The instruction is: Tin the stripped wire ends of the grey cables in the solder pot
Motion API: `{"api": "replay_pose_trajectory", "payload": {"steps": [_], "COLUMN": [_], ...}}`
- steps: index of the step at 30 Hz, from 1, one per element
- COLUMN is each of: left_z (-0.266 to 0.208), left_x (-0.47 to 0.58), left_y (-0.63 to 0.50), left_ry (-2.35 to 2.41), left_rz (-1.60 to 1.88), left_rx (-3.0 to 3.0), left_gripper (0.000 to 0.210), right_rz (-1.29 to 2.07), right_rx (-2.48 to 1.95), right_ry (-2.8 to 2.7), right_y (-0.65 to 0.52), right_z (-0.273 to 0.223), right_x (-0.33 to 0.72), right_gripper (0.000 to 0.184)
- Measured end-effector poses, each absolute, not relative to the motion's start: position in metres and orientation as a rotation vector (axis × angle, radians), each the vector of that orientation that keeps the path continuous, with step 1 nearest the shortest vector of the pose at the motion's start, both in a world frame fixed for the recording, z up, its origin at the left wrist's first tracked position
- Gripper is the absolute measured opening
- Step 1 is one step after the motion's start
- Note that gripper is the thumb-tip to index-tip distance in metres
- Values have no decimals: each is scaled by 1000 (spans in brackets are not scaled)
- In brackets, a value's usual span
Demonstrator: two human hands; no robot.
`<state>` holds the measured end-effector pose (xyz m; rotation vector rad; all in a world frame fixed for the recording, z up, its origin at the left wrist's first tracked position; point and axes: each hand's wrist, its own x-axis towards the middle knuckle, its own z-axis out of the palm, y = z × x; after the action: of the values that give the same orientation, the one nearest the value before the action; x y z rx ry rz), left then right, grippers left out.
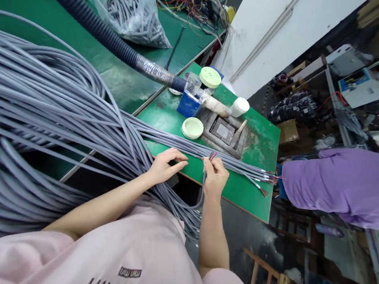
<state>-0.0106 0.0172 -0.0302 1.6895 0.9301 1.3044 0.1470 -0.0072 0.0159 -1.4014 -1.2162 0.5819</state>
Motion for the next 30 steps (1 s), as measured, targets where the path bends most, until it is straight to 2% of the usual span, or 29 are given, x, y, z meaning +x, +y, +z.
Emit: {"api": "replay_pose_trajectory", "payload": {"steps": [5, 10, 14, 18, 22, 25, 30], "left_z": [-23, -20, -20, -21, -22, -24, -31], "left_x": [13, 30, 26, 13, 8, 12, 16], "left_y": [-1, -15, -13, -9, -11, -14, -20], "left_ry": [583, 504, 630, 770, 593, 660, 616], "left_rz": [1214, 1208, 1337, 1547, 1621, 1570, 1173], "left_rx": [922, 673, 720, 1138, 1658, 1463, 837], "left_gripper": [36, 29, 24, 11, 4, 7, 32], "right_rz": [757, 826, 968, 1060, 1097, 1102, 1090], "right_rx": [-1341, -1325, -1363, -1439, -1396, -1384, -1392], "right_ry": [-1065, -1047, -1086, -1156, -1066, -1033, -1038], "right_y": [-33, -44, -53, -66, -73, -75, -78], "right_z": [6, 5, 4, 1, 2, 6, 9], "right_x": [127, 124, 129, 132, 130, 128, 123], "right_gripper": [26, 30, 10, 28, 37, 41, 46]}}
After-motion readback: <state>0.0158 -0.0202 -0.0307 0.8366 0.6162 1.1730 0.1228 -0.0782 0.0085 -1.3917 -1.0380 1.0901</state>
